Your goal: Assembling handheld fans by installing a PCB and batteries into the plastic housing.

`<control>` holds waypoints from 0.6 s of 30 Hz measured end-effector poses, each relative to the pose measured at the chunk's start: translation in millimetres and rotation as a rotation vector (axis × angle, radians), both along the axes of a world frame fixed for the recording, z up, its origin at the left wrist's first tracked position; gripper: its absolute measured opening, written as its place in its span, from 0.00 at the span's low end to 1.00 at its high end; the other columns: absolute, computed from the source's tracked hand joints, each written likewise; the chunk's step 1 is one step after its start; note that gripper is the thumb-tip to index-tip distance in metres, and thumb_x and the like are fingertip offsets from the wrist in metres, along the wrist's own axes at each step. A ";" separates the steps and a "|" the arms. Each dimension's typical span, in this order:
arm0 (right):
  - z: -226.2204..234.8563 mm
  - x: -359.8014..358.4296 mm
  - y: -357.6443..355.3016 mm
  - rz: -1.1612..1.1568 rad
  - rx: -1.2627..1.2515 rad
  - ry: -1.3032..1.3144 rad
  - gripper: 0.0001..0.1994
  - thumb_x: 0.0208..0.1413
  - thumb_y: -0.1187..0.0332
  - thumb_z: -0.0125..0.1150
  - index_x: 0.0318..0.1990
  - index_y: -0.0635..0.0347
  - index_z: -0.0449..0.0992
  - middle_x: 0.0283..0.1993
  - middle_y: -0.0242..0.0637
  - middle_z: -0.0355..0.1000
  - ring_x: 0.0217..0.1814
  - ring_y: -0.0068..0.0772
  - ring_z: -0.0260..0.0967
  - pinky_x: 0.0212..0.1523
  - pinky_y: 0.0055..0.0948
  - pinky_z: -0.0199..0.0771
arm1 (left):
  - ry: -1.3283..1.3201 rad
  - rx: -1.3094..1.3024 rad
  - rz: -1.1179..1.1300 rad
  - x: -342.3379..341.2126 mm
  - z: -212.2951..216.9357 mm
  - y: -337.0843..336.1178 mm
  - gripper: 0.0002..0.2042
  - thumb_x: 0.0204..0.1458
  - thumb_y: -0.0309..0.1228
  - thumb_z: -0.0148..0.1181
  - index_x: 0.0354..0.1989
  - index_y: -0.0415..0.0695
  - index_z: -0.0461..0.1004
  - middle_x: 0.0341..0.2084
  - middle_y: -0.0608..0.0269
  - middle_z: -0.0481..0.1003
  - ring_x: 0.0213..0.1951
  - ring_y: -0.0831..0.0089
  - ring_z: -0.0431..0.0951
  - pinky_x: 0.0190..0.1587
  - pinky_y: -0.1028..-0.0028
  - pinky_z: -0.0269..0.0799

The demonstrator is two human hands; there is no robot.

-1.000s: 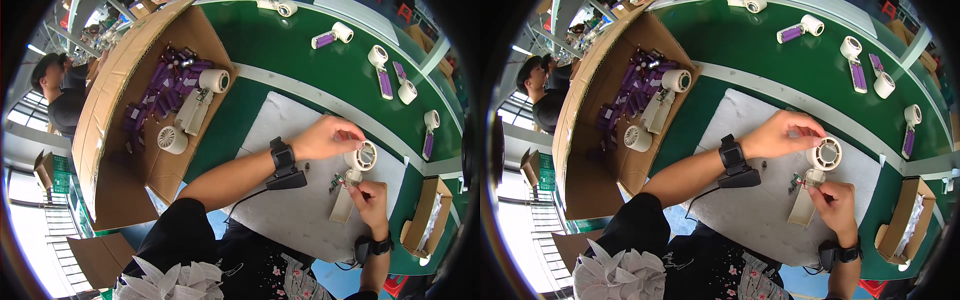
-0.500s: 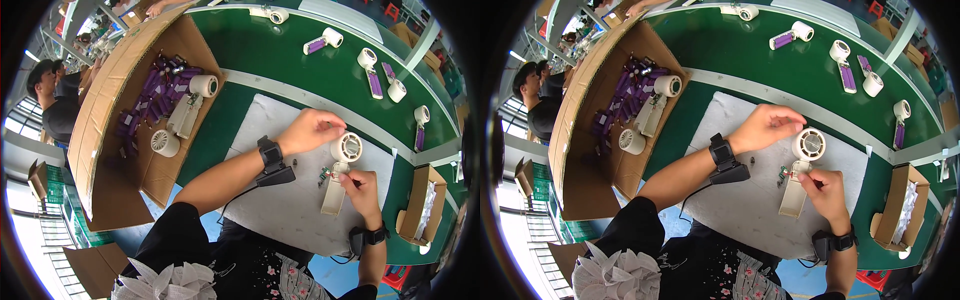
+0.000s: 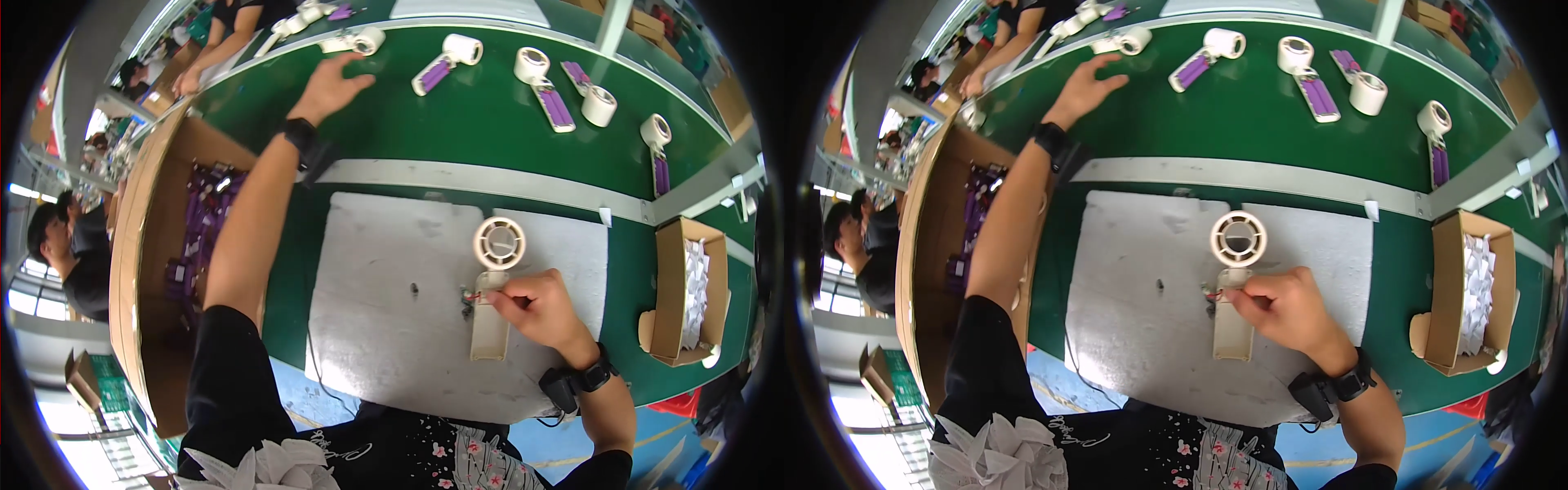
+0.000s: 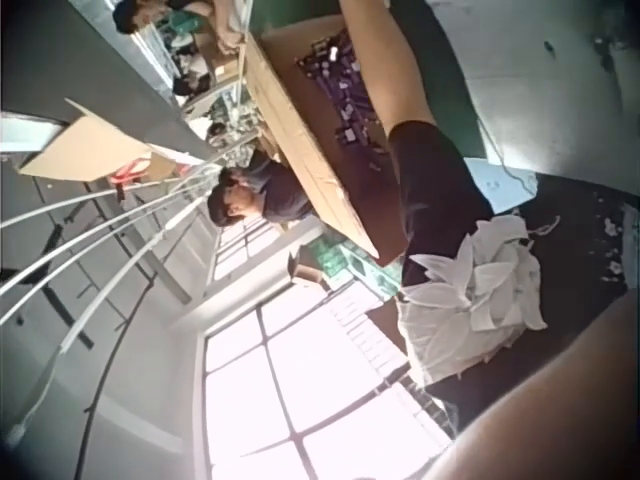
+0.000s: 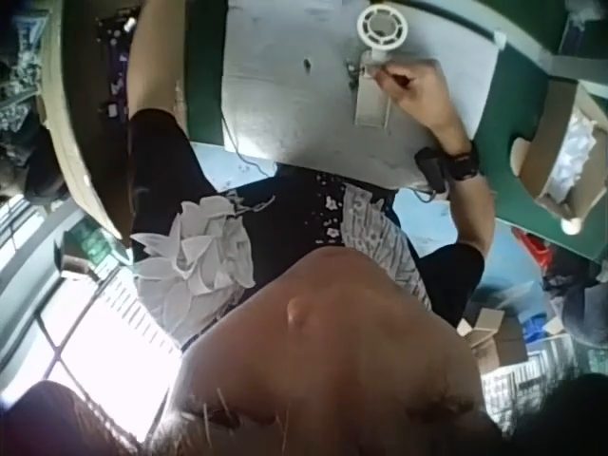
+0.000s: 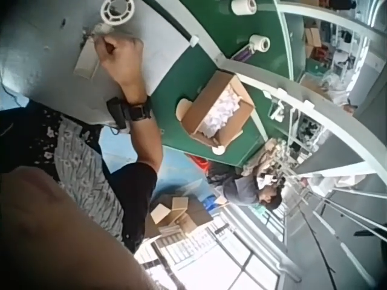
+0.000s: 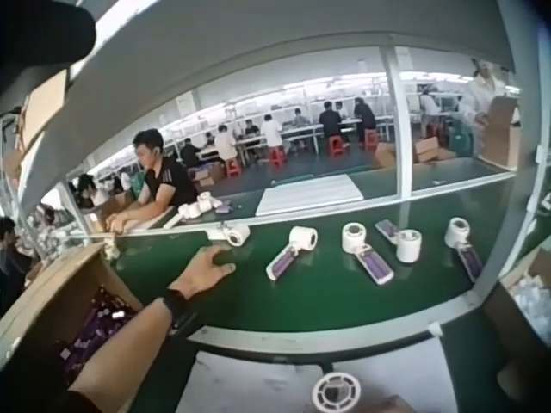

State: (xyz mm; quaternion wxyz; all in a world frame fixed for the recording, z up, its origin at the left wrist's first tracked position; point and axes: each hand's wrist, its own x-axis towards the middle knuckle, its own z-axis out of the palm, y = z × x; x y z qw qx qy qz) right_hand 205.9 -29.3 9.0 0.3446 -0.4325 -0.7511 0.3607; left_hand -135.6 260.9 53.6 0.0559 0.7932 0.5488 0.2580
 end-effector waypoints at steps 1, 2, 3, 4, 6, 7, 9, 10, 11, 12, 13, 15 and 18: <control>-2.9 0.2 1.1 0.035 0.016 0.017 0.15 0.51 0.74 0.66 0.16 0.64 0.68 0.11 0.37 0.60 0.11 0.33 0.53 0.15 0.30 0.53 | 0.115 0.057 -0.009 -14.9 -8.0 27.6 0.28 0.48 0.43 0.67 0.57 0.46 0.71 0.50 0.49 0.73 0.44 0.54 0.77 0.53 0.65 0.70; -6.4 5.1 1.4 0.049 0.027 0.021 0.15 0.51 0.74 0.66 0.16 0.63 0.68 0.11 0.37 0.60 0.11 0.35 0.54 0.15 0.31 0.54 | 0.146 0.080 0.006 -7.9 -18.0 45.8 0.29 0.47 0.42 0.67 0.58 0.47 0.70 0.51 0.47 0.72 0.48 0.51 0.74 0.56 0.64 0.68; -6.6 8.9 2.4 0.062 0.043 0.024 0.15 0.51 0.73 0.66 0.15 0.62 0.68 0.11 0.37 0.61 0.11 0.37 0.55 0.15 0.32 0.55 | 0.176 0.110 0.021 -0.9 -22.8 64.1 0.30 0.47 0.42 0.67 0.59 0.47 0.69 0.52 0.45 0.71 0.53 0.49 0.72 0.58 0.62 0.66; -4.8 9.7 2.5 0.016 0.043 0.014 0.15 0.51 0.73 0.66 0.15 0.62 0.68 0.11 0.37 0.61 0.11 0.37 0.55 0.15 0.32 0.55 | 0.179 0.116 0.031 -5.4 -30.8 83.7 0.32 0.45 0.44 0.68 0.61 0.51 0.67 0.55 0.44 0.68 0.59 0.48 0.66 0.61 0.60 0.63; -3.8 8.7 4.9 0.075 0.079 0.071 0.16 0.51 0.72 0.66 0.15 0.59 0.69 0.11 0.36 0.61 0.11 0.37 0.60 0.16 0.34 0.58 | 0.205 0.092 -0.016 -13.1 -41.2 123.2 0.37 0.43 0.44 0.69 0.64 0.52 0.63 0.60 0.45 0.63 0.64 0.50 0.60 0.65 0.58 0.59; -7.2 4.2 5.5 0.088 0.121 0.071 0.16 0.51 0.70 0.66 0.15 0.58 0.69 0.11 0.35 0.62 0.12 0.38 0.62 0.16 0.35 0.59 | 0.287 0.189 -0.091 -31.5 -43.6 142.3 0.39 0.41 0.42 0.71 0.64 0.48 0.63 0.59 0.46 0.64 0.64 0.50 0.60 0.66 0.58 0.57; -16.3 4.6 6.2 0.016 0.138 0.032 0.16 0.51 0.69 0.66 0.15 0.57 0.69 0.11 0.34 0.62 0.12 0.38 0.63 0.16 0.36 0.61 | 0.270 0.228 -0.091 -31.6 -56.2 167.6 0.41 0.40 0.40 0.72 0.66 0.46 0.60 0.59 0.45 0.64 0.63 0.49 0.61 0.65 0.56 0.56; -17.5 0.4 6.7 0.035 0.201 0.060 0.16 0.51 0.68 0.65 0.15 0.57 0.69 0.11 0.34 0.63 0.13 0.39 0.64 0.16 0.36 0.62 | 0.247 0.223 -0.072 -45.7 -58.5 180.8 0.42 0.41 0.40 0.72 0.67 0.49 0.59 0.59 0.45 0.64 0.62 0.48 0.62 0.64 0.56 0.58; -20.9 1.8 8.1 0.053 0.257 0.075 0.16 0.51 0.66 0.65 0.15 0.56 0.69 0.11 0.34 0.64 0.14 0.39 0.65 0.17 0.37 0.63 | 0.219 0.151 -0.062 -34.2 -67.2 190.0 0.42 0.42 0.40 0.71 0.67 0.51 0.59 0.59 0.44 0.63 0.61 0.48 0.63 0.62 0.57 0.61; -21.6 4.3 7.4 0.014 0.249 0.061 0.16 0.51 0.66 0.65 0.15 0.56 0.69 0.11 0.34 0.64 0.14 0.39 0.65 0.17 0.37 0.63 | 0.199 0.083 -0.038 -27.1 -70.9 197.4 0.41 0.42 0.41 0.71 0.68 0.53 0.58 0.59 0.44 0.63 0.60 0.48 0.64 0.60 0.58 0.63; -22.1 6.5 6.0 0.007 0.240 0.046 0.16 0.51 0.65 0.64 0.14 0.56 0.69 0.11 0.35 0.64 0.14 0.40 0.65 0.17 0.38 0.63 | 0.191 0.078 -0.073 -17.6 -77.3 205.5 0.41 0.42 0.41 0.71 0.68 0.53 0.58 0.59 0.44 0.63 0.60 0.48 0.64 0.60 0.58 0.63; -21.2 7.8 3.7 0.019 0.229 0.033 0.17 0.51 0.64 0.63 0.14 0.56 0.68 0.12 0.36 0.66 0.15 0.41 0.66 0.17 0.39 0.64 | 0.281 0.167 -0.084 -13.0 -82.2 216.0 0.36 0.46 0.38 0.68 0.66 0.52 0.60 0.57 0.45 0.66 0.57 0.50 0.68 0.56 0.60 0.68; -19.5 7.6 2.8 0.008 0.206 0.026 0.17 0.51 0.63 0.63 0.14 0.56 0.68 0.12 0.37 0.66 0.16 0.42 0.67 0.18 0.39 0.64 | 0.153 0.119 -0.137 -6.8 -81.4 220.9 0.32 0.49 0.35 0.66 0.64 0.51 0.62 0.55 0.45 0.69 0.54 0.51 0.71 0.54 0.62 0.70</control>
